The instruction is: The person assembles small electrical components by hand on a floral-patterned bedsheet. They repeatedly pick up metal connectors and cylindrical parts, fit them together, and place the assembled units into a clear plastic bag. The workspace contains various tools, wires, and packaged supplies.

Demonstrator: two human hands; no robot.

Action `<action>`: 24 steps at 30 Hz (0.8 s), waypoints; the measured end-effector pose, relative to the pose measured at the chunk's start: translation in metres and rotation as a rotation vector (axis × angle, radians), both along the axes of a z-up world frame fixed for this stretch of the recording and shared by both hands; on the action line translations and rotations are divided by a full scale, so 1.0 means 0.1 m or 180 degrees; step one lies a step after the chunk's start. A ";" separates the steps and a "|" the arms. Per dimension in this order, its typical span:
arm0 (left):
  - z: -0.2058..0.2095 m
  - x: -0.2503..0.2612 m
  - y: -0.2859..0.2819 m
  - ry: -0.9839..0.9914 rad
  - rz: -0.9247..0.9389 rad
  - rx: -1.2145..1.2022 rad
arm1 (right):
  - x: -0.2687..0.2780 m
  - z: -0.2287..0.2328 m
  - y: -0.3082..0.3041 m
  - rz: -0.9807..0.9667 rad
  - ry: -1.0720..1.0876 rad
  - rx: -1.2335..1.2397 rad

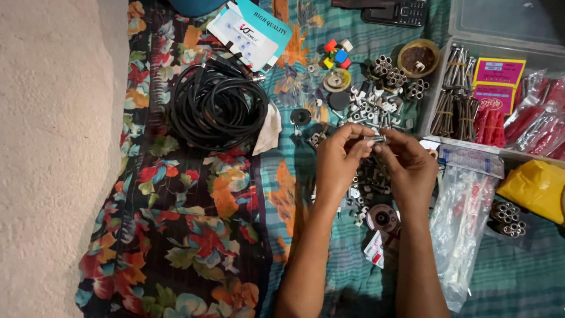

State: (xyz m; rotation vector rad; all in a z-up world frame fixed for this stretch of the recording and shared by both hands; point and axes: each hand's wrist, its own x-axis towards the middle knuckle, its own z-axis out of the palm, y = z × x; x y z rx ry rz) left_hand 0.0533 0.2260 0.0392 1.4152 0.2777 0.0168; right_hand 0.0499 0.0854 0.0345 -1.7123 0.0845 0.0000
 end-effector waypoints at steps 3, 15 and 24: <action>0.05 -0.02 0.00 -0.0137 0.0013 0.0278 | 0.01 0.01 0.01 0.0053 0.0116 0.0398; 0.22 -0.04 0.00 -0.0310 -0.0090 0.0217 | 0.02 0.03 -0.04 0.0067 0.0301 0.0797; 0.15 -0.03 0.00 -0.0101 -0.0149 0.0065 | 0.05 0.07 -0.03 -0.0087 0.0444 0.0650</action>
